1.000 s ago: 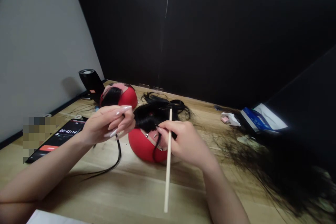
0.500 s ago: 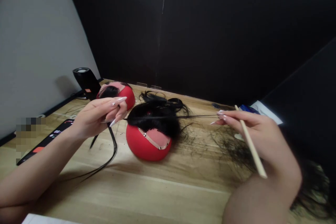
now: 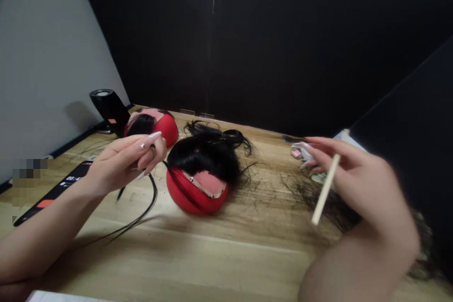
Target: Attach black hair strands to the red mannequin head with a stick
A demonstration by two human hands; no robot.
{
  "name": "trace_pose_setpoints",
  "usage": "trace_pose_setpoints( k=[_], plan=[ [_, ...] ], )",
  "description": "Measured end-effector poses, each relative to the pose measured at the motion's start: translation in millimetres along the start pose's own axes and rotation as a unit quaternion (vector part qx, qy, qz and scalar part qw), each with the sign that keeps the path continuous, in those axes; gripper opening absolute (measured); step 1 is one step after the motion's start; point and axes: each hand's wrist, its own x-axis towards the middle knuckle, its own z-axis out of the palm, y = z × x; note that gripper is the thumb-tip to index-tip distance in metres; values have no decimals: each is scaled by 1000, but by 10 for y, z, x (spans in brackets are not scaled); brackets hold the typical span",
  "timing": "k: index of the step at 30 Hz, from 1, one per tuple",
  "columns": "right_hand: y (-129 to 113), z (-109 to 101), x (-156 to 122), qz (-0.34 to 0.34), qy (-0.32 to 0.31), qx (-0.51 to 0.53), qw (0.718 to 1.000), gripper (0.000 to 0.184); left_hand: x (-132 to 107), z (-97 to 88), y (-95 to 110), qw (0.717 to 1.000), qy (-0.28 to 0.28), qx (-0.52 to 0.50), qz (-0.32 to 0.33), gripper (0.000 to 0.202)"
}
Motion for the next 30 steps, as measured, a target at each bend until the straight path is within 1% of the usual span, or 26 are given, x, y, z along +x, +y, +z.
trace_pose_setpoints(
  k=[1,2,3,5,7,9,10,11,12,13,14,17,19,21,23,26,30],
  plan=[
    [-227,143,-22,34,-32,50,998,32,-1,10,4,1000,-8,2,3,47],
    [-437,309,-49,42,-75,117,989,34,-4,18,9,1000,-19,7,5,48],
    [-621,493,-82,38,-133,186,973,36,-6,25,14,999,-33,12,5,48],
    [-895,873,-167,23,-253,300,920,42,-13,36,22,998,-61,17,7,47],
    [-1061,1210,-266,11,-357,358,862,51,-21,48,27,997,-81,8,11,47],
    [-1152,1443,-354,7,-411,429,804,60,-28,63,30,996,-91,-13,9,47],
    [-1177,1513,-383,13,-425,458,781,57,-31,70,31,995,-92,-27,4,48],
    [-1189,1553,-401,23,-430,481,764,51,-35,75,32,995,-91,-44,-1,49],
    [-1189,1567,-405,35,-430,495,754,44,-38,78,33,994,-88,-64,-5,50],
    [-1177,1560,-398,48,-426,499,753,38,-41,77,33,993,-85,-85,-5,50],
    [-1153,1538,-381,60,-420,494,759,34,-42,72,33,991,-80,-105,-2,50],
    [-1041,1425,-307,85,-409,451,789,35,-37,30,31,989,-67,-127,18,49],
    [-960,1338,-259,83,-408,404,815,36,-27,-11,35,992,-59,-111,26,48],
    [-892,1244,-214,68,-414,355,835,38,-16,-50,50,995,-46,-83,26,48],
    [-837,1136,-167,61,-420,321,846,37,-6,-80,72,998,-30,-54,28,49],
    [-760,940,-96,84,-419,283,859,34,6,-100,108,999,-13,-27,44,49],
    [-598,680,-30,95,-404,190,890,34,10,-109,127,999,-1,-1,54,49]
  ],
)
